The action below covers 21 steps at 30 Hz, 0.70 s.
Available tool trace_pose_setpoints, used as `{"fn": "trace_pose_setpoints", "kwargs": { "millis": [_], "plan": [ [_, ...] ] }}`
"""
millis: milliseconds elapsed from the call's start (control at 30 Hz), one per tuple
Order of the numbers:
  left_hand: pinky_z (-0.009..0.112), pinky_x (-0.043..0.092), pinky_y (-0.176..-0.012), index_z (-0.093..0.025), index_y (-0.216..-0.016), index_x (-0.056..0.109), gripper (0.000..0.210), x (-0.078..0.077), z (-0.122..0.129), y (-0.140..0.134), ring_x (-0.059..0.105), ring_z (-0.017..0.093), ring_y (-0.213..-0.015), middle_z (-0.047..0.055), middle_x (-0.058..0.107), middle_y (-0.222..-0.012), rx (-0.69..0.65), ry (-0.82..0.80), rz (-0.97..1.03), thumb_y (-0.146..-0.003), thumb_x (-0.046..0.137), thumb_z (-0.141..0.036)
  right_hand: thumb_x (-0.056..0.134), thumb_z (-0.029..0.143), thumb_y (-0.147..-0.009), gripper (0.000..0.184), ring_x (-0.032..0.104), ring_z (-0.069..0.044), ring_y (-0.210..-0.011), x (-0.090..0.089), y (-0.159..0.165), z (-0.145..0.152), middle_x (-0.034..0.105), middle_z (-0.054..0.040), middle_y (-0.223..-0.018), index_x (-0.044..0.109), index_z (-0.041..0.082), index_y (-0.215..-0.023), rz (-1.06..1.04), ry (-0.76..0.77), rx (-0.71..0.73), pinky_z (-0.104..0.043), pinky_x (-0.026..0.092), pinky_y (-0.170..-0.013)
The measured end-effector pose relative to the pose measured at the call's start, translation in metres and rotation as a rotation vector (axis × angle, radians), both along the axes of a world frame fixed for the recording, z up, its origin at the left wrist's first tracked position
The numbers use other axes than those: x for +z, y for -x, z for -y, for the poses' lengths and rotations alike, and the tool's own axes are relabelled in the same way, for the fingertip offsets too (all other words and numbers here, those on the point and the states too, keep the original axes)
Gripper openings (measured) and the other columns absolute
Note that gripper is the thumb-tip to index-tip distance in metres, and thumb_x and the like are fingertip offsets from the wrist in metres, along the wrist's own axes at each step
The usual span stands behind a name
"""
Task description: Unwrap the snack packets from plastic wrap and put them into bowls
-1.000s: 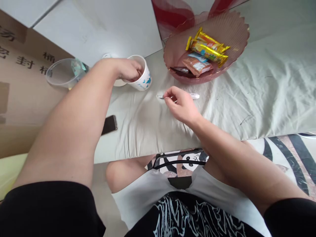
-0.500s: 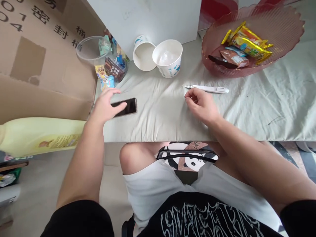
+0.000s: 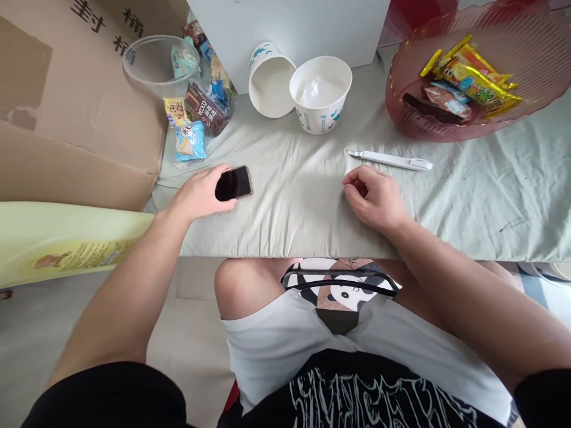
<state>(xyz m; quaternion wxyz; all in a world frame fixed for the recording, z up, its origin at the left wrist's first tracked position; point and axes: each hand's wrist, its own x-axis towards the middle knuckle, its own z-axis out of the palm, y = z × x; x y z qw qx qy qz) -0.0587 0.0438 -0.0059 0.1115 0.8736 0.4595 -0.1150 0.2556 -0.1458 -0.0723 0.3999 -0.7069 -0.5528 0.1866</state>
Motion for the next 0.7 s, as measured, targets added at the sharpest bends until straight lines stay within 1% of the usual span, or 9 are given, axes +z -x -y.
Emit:
{"fn": "trace_pose_setpoints", "kwargs": {
  "millis": [100,200,267,367,433,467,567,633,700],
  "plan": [
    [0.043,0.042,-0.119,-0.018,-0.151,0.047,0.082,-0.004,-0.001,0.003,0.057,0.034,-0.139,0.011,0.06,-0.154,0.0,-0.003,0.034,-0.076,0.067,-0.041,0.055,0.026,-0.079,0.006,0.057,-0.02,-0.066,0.0,0.001,0.0,0.066,-0.0058,-0.078,0.061,0.025,-0.081,0.007,0.005,-0.003,-0.036,0.046,-0.066],
    [0.045,0.041,-0.119,-0.014,-0.153,0.046,0.084,-0.006,-0.004,0.006,0.056,0.037,-0.139,0.015,0.058,-0.154,-0.028,0.005,0.039,-0.076,0.065,-0.043,0.055,0.026,-0.079,0.006,0.056,-0.02,-0.066,0.0,0.001,0.0,0.066,-0.0056,-0.078,0.061,0.025,-0.081,0.008,0.001,0.001,-0.036,0.045,-0.065],
    [0.045,0.041,-0.12,-0.012,-0.153,0.046,0.086,-0.004,-0.005,0.007,0.056,0.037,-0.14,0.017,0.059,-0.154,-0.051,0.009,0.029,-0.076,0.064,-0.045,0.055,0.026,-0.079,0.005,0.056,-0.02,-0.065,0.0,0.001,0.0,0.065,-0.0053,-0.077,0.06,0.025,-0.081,0.009,-0.007,0.003,-0.036,0.045,-0.065],
    [0.044,0.04,-0.122,-0.015,-0.153,0.045,0.085,0.0,-0.009,0.009,0.054,0.036,-0.144,0.015,0.057,-0.156,-0.024,0.019,0.054,-0.076,0.064,-0.049,0.056,0.026,-0.079,0.005,0.056,-0.02,-0.065,-0.002,0.002,0.0,0.065,-0.005,-0.075,0.061,0.026,-0.08,0.013,-0.022,0.001,-0.035,0.044,-0.063],
    [0.044,0.039,-0.123,-0.019,-0.152,0.045,0.08,0.005,-0.015,0.011,0.052,0.033,-0.146,0.012,0.055,-0.157,0.074,-0.025,0.111,-0.081,0.061,-0.05,0.056,0.027,-0.079,0.005,0.057,-0.021,-0.066,-0.003,0.002,0.0,0.065,-0.0052,-0.076,0.061,0.026,-0.081,0.013,-0.024,0.001,-0.035,0.044,-0.063],
    [0.044,0.038,-0.124,-0.019,-0.152,0.046,0.077,0.007,-0.019,0.012,0.051,0.032,-0.146,0.012,0.055,-0.157,0.132,-0.069,0.147,-0.083,0.06,-0.05,0.056,0.027,-0.079,0.005,0.057,-0.021,-0.066,-0.004,0.003,0.0,0.065,-0.0053,-0.077,0.061,0.026,-0.081,0.013,-0.021,0.001,-0.035,0.043,-0.063],
    [0.044,0.032,-0.127,-0.015,-0.149,0.045,0.072,0.012,-0.038,0.012,0.047,0.03,-0.147,0.013,0.051,-0.156,0.317,-0.204,0.231,-0.087,0.062,-0.048,0.056,0.026,-0.079,0.006,0.058,-0.021,-0.066,-0.004,0.003,0.0,0.066,-0.0054,-0.078,0.061,0.025,-0.081,0.013,-0.014,0.004,-0.035,0.043,-0.062],
    [0.046,0.03,-0.128,-0.016,-0.151,0.042,0.078,0.013,-0.053,0.009,0.044,0.031,-0.148,0.012,0.045,-0.157,0.441,-0.199,0.243,-0.086,0.066,-0.052,0.056,0.026,-0.079,0.006,0.058,-0.021,-0.065,-0.003,0.004,0.0,0.065,-0.005,-0.077,0.061,0.025,-0.081,0.014,-0.016,0.006,-0.034,0.043,-0.062],
    [0.049,0.031,-0.127,-0.02,-0.155,0.036,0.088,0.011,-0.067,0.003,0.043,0.032,-0.147,0.009,0.041,-0.158,0.552,-0.137,0.24,-0.083,0.068,-0.06,0.056,0.025,-0.079,0.005,0.058,-0.02,-0.065,-0.003,0.004,0.0,0.066,-0.005,-0.077,0.061,0.025,-0.081,0.016,-0.014,0.003,-0.034,0.043,-0.061]
  ]
}}
